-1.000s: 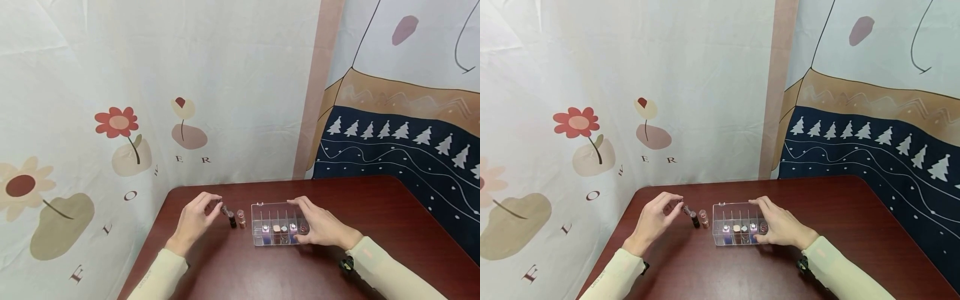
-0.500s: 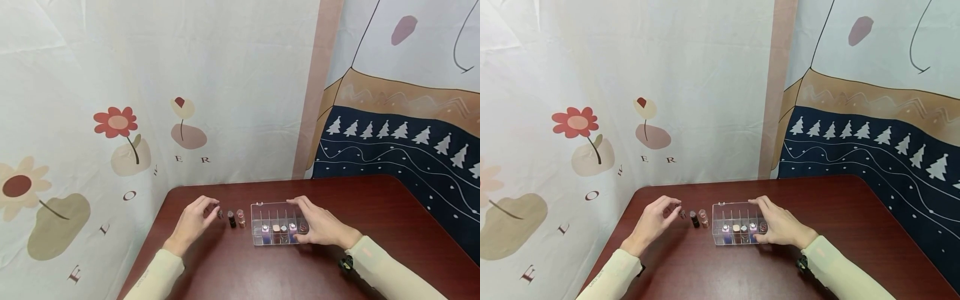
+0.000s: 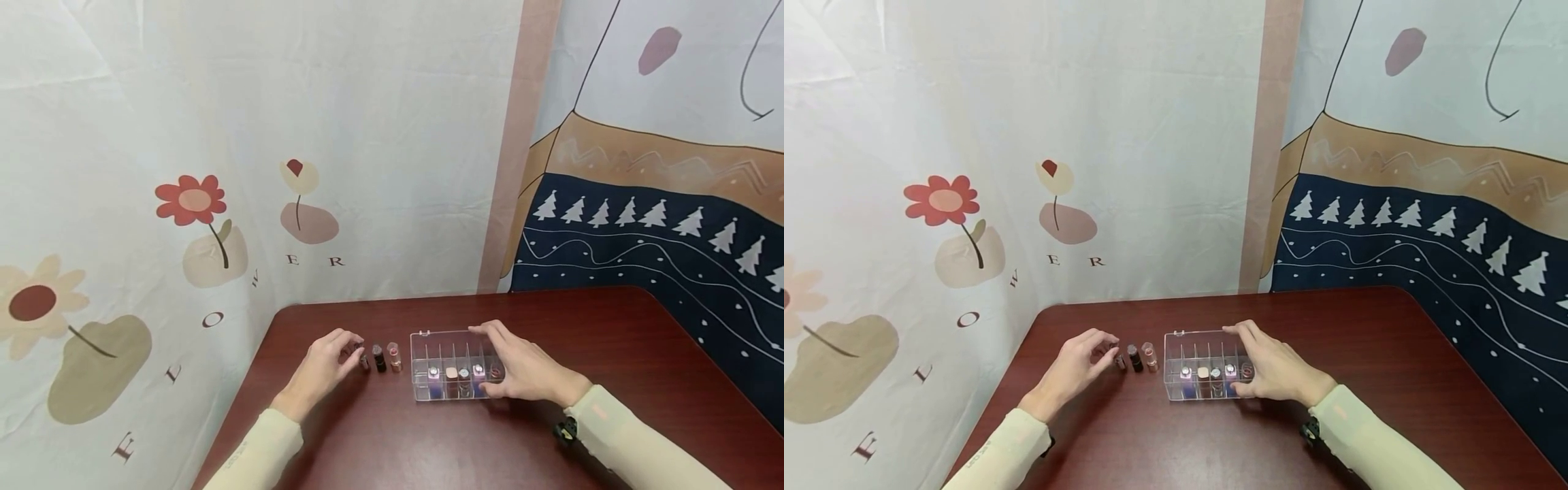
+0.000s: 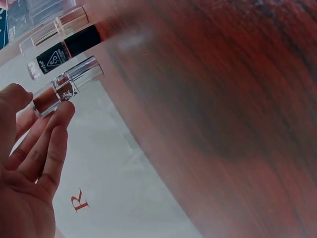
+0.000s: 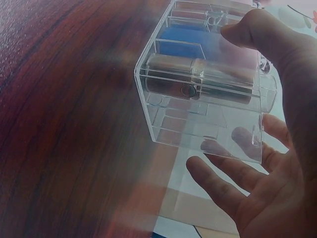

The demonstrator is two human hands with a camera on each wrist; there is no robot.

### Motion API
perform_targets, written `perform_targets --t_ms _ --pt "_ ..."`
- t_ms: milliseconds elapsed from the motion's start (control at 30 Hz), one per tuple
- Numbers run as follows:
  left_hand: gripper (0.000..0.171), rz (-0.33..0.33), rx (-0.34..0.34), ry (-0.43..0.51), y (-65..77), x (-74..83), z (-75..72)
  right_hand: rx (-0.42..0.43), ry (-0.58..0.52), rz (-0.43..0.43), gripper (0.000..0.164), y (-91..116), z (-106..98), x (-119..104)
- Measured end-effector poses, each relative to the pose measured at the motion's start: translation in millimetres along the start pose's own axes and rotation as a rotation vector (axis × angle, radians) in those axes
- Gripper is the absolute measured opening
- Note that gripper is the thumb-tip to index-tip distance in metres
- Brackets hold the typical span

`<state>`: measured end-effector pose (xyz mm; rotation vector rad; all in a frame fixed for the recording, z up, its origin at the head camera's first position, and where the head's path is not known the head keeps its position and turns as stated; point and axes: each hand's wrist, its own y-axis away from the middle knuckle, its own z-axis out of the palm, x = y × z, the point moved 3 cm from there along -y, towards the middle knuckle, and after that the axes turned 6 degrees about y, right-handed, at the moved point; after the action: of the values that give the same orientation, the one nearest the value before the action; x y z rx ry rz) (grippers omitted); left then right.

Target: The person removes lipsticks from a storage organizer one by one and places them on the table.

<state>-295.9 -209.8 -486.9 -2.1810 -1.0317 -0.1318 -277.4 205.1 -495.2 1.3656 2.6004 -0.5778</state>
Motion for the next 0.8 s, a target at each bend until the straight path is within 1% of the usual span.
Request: perform_targets --t_ms 133,400,633,700,800 --pt "0.018 -0.015 -0.013 0.017 1.8 -0.7 2.7 -0.001 -0.01 0.0 0.105 0.1 0.2 0.0" --pt "0.017 -0.032 -0.032 0.022 3.4 -2.8 6.2 -0.004 -0.005 0.002 0.105 -0.3 -0.8 -1.0" --pt "0.018 -0.069 -0.045 0.032 2.2 -1.3 5.8 -0.008 -0.003 0.008 0.105 0.0 -1.0 -1.1" --pt "0.019 -0.09 -0.05 0.003 2.2 -0.6 5.1 -0.009 -0.005 0.01 0.105 0.0 -0.6 -0.6" --pt "0.022 -0.115 -0.047 -0.072 1.9 -0.1 3.0 -0.018 -0.009 0.017 0.105 -1.4 0.3 1.2"
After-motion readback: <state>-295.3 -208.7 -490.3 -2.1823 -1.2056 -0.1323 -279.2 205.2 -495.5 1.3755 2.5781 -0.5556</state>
